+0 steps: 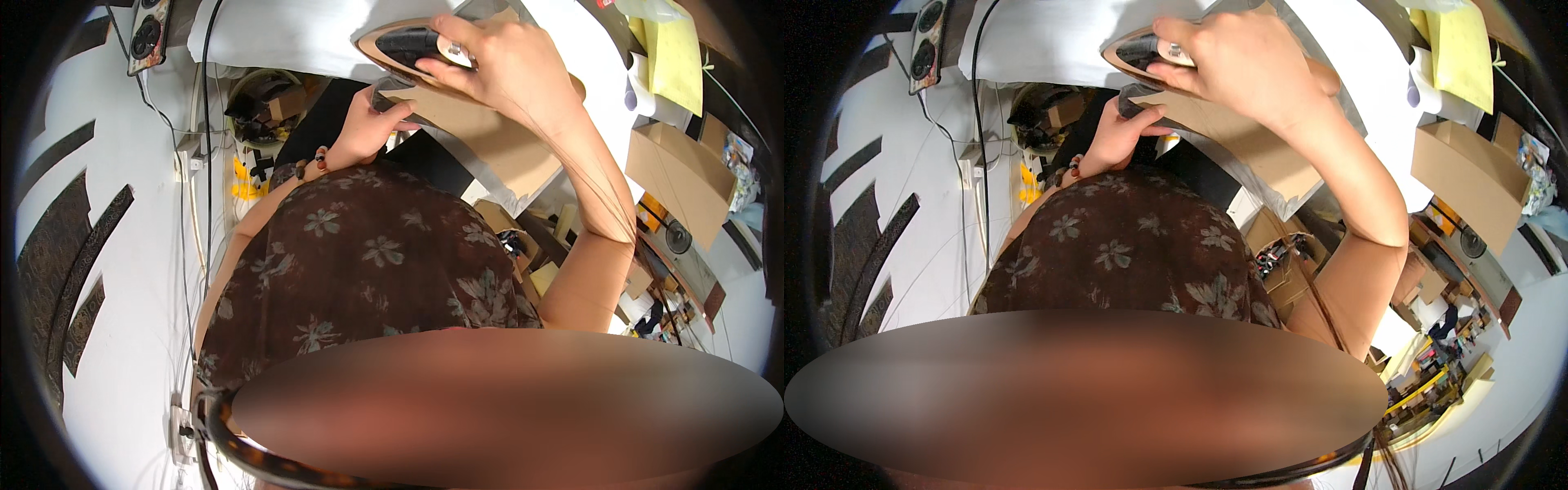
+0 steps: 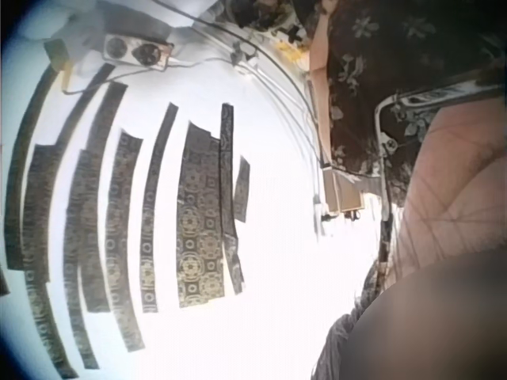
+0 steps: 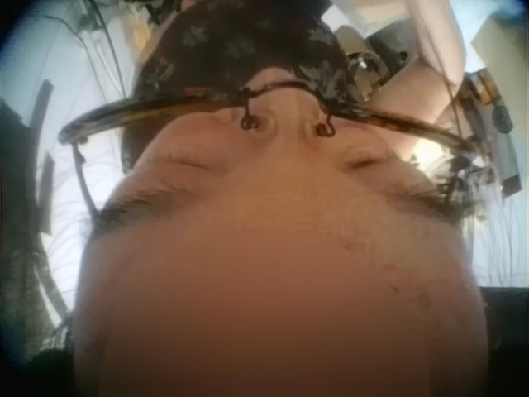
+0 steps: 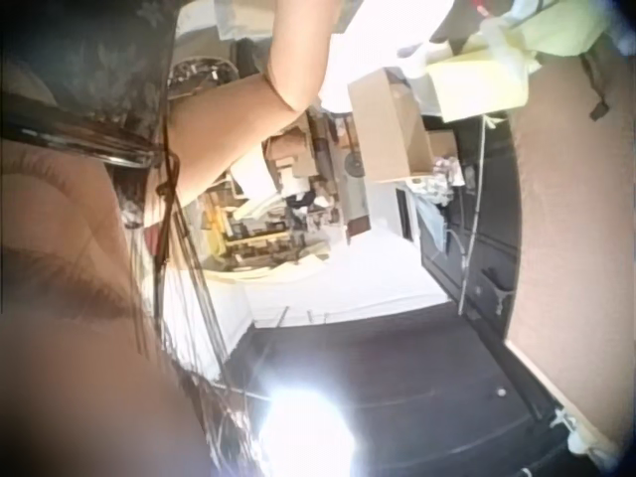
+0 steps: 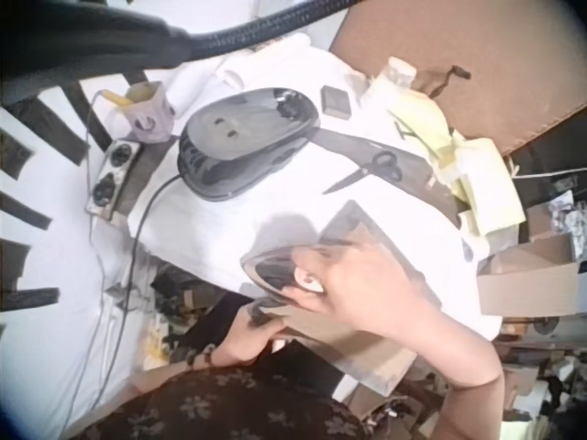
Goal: The person is sewing a piece of fabric onto a cardboard template. They use a needle and thread to stitch the fabric, then trim the excess with scissors. Finally, they iron the fabric to smooth it out.
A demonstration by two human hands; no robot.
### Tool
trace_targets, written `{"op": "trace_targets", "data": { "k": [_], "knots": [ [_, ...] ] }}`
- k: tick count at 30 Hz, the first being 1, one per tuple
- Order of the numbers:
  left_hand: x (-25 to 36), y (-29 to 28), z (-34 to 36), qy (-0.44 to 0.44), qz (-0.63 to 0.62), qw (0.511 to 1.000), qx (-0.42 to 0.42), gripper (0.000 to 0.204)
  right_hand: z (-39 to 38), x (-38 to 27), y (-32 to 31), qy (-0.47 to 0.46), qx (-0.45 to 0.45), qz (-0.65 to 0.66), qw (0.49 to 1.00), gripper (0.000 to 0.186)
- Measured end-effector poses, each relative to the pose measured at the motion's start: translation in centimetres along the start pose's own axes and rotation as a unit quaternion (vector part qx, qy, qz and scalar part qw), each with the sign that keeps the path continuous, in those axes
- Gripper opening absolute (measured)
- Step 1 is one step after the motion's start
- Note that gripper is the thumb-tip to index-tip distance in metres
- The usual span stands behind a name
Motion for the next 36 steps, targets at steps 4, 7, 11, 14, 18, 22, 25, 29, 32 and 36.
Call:
{"op": "trace_targets", "data": {
  "k": [4, 7, 11, 14, 18, 22, 25, 29, 32, 36],
  "knots": [
    [-0.3, -0.3, 0.0, 0.000, -0.013, 1.000, 0.002, 0.030, -1.3, -0.8, -0.1, 0.015, -0.047, -0.007, 0.999, 0.039],
    [-0.2, -0.4, -0.2, 0.005, -0.011, 1.000, 0.006, 0.029, -2.4, -0.6, 0.0, 0.010, -0.052, 0.002, 0.999, 0.043],
    [-0.7, -1.3, -0.2, 0.009, 0.038, 0.999, -0.030, 0.033, -2.4, -0.5, -0.5, 0.005, -0.047, 0.013, 0.999, 0.044],
    [-1.1, -1.1, -0.8, -0.011, 0.012, 0.999, -0.040, 0.036, -1.1, 0.5, -1.1, 0.030, -0.028, 0.034, 0.999, 0.042],
    [-1.5, -0.4, -1.1, 0.009, -0.010, 0.999, -0.032, 0.033, 1.9, -0.3, -1.2, -0.002, -0.050, 0.028, 0.998, 0.039],
    [-2.1, -0.7, -1.1, 0.035, 0.000, 0.999, -0.025, 0.030, 3.5, -0.8, -1.0, -0.074, -0.085, 0.012, 0.994, 0.039],
    [-1.9, -0.9, -1.2, 0.056, 0.021, 0.998, -0.022, 0.027, 3.4, -0.6, -0.6, -0.086, -0.092, 0.019, 0.992, 0.036],
    [-2.0, -0.8, -1.1, 0.036, 0.003, 0.999, -0.020, 0.027, 1.6, -0.6, -0.5, -0.074, -0.086, 0.013, 0.993, 0.034],
    [-1.8, -0.9, -1.2, 0.030, 0.013, 0.999, -0.019, 0.029, 0.4, -0.6, -0.2, -0.051, -0.081, 0.038, 0.995, 0.033],
    [-2.5, -1.0, -0.8, 0.028, 0.006, 0.999, -0.019, 0.028, -0.7, -0.6, -0.2, -0.055, -0.070, 0.009, 0.996, 0.034]
  ]
}}
Point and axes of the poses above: each hand's wrist, its own z-axis towards the middle knuckle, its own y-axis out of the palm, x = y × z, the point moved 1 cm from there along z, towards the middle knuckle, and after that the axes turned 11 degrees about z, right-handed, at the moved point
